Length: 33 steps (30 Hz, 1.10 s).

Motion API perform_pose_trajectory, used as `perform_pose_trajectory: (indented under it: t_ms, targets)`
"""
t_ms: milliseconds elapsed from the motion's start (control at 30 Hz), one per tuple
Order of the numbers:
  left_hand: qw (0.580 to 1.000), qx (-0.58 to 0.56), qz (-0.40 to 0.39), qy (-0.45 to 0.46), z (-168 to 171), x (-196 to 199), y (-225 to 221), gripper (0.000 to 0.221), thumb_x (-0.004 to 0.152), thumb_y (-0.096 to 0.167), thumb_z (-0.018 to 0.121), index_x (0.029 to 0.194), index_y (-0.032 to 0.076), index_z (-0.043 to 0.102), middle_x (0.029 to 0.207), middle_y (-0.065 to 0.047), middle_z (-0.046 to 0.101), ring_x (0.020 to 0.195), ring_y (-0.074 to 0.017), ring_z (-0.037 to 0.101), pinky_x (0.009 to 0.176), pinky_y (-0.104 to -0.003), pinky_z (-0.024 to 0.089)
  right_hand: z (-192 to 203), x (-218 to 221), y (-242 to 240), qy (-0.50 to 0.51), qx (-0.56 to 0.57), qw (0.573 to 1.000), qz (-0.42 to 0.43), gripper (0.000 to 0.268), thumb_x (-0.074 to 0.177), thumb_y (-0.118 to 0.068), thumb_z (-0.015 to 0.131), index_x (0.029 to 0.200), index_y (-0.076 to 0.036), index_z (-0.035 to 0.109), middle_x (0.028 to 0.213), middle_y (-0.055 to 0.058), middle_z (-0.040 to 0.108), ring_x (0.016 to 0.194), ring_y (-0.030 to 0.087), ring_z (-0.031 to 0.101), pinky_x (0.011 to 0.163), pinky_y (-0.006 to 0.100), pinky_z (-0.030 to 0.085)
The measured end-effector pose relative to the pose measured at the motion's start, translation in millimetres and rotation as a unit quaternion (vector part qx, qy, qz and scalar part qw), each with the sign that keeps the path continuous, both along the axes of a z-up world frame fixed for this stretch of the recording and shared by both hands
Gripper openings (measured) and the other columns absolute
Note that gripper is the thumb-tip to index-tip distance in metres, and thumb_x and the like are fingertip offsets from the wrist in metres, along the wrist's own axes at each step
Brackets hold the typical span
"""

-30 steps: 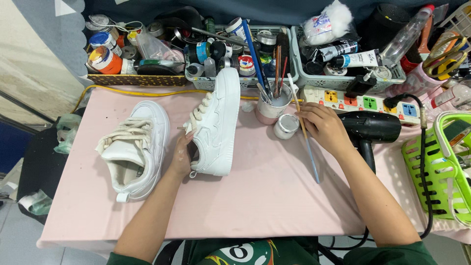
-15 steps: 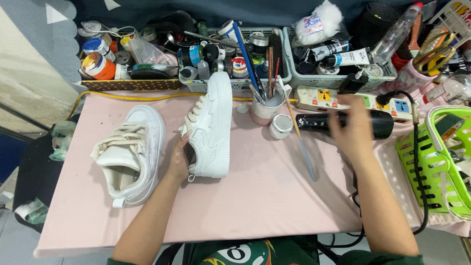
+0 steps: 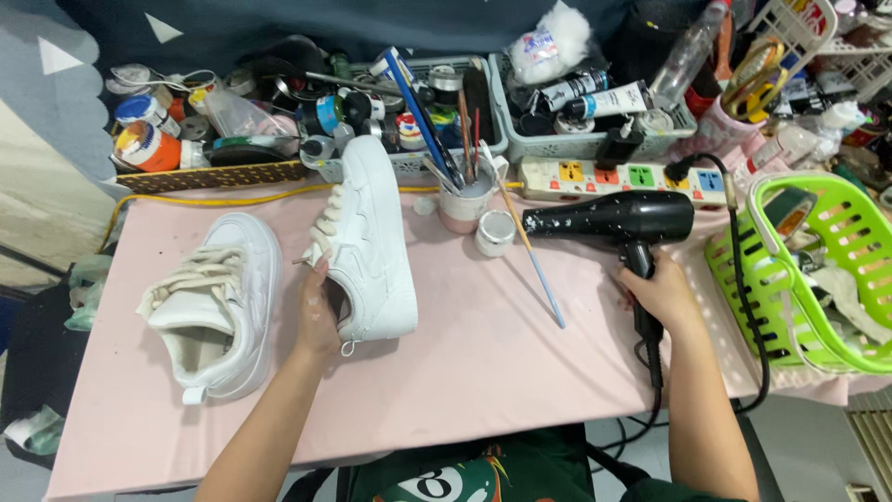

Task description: The person applies paint to the midsole of a shoe with a brush and dries it with a hair dryer.

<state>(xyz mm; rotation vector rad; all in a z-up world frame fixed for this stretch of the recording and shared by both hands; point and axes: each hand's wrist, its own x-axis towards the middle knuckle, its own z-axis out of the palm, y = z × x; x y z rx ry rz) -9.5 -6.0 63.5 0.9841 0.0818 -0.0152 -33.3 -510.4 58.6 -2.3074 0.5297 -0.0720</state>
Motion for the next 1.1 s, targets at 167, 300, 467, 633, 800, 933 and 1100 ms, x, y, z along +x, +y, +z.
perform_pose_trajectory:
  t_ms: [167,300,467,633,800,933,1100]
  targets:
    - [1.0,-0.008,-0.002,0.006,9.0,-17.0,-10.0,0.062,0.097,0.041,0.051,0.144,0.001,0.047,0.142,-0.013,0.057,0.131,-0.0245,0.056,0.112,-0.04,0.043,14.3,-17.4,6.5,-0.067,0.141,0.987,-0.034,0.036,0.082,-0.004,0.077,0.112,0.006,0.062,0.071,0.011,0.065,0.053,0.016,0.061,0.049,0.032,0.051]
    - [1.0,-0.009,-0.022,-0.003,-2.7,-17.8,-10.9,0.063,0.097,0.041,0.052,0.146,0.001,0.046,0.143,-0.014,0.056,0.132,-0.0253,0.055,0.113,-0.04,0.042,47.0,-39.5,8.1,-0.148,0.163,0.975,0.01,0.033,0.085,-0.007,0.078,0.109,0.006,0.06,0.077,0.009,0.065,0.057,0.014,0.061,0.052,0.03,0.05]
    - [0.997,-0.018,-0.043,0.054,-24.5,-9.7,-5.9,0.064,0.096,0.043,0.052,0.146,0.004,0.046,0.142,-0.013,0.057,0.131,-0.025,0.056,0.112,-0.041,0.043,95.9,-60.0,31.7,-0.231,0.088,0.967,0.056,0.034,0.087,-0.007,0.08,0.112,0.005,0.06,0.09,0.008,0.067,0.07,0.012,0.064,0.06,0.027,0.053]
    - [0.995,-0.032,-0.06,0.071,-30.4,-10.4,-1.3,0.063,0.095,0.042,0.053,0.144,0.003,0.049,0.138,-0.014,0.06,0.126,-0.0254,0.06,0.109,-0.041,0.047,134.9,-65.9,75.7,-0.259,-0.073,0.949,0.165,0.04,0.083,-0.007,0.082,0.118,0.003,0.065,0.087,0.008,0.07,0.079,0.011,0.067,0.075,0.027,0.054]
    - [0.995,-0.052,-0.069,0.046,-34.1,-8.2,7.4,0.061,0.099,0.04,0.055,0.142,-0.003,0.05,0.132,-0.016,0.062,0.121,-0.026,0.063,0.106,-0.042,0.051,153.6,-51.9,116.5,-0.249,-0.134,0.931,0.231,0.041,0.076,-0.008,0.083,0.114,-0.003,0.069,0.09,0.012,0.071,0.078,0.019,0.072,0.074,0.032,0.055]
    - [0.996,-0.027,-0.071,0.047,-23.1,-10.1,10.1,0.06,0.096,0.039,0.054,0.142,-0.001,0.051,0.134,-0.015,0.062,0.121,-0.0245,0.063,0.105,-0.041,0.051,153.7,-40.9,132.8,-0.252,-0.16,0.918,0.259,0.039,0.075,-0.009,0.084,0.111,-0.004,0.07,0.091,0.014,0.071,0.076,0.024,0.072,0.069,0.033,0.054]
    - [0.994,-0.049,-0.086,0.05,-21.2,-7.1,12.6,0.061,0.097,0.04,0.053,0.143,0.0,0.049,0.136,-0.015,0.062,0.123,-0.0245,0.063,0.106,-0.04,0.051,141.9,-37.3,130.5,-0.266,-0.181,0.911,0.258,0.037,0.078,-0.01,0.084,0.112,-0.004,0.07,0.089,0.012,0.071,0.075,0.024,0.072,0.067,0.032,0.054]
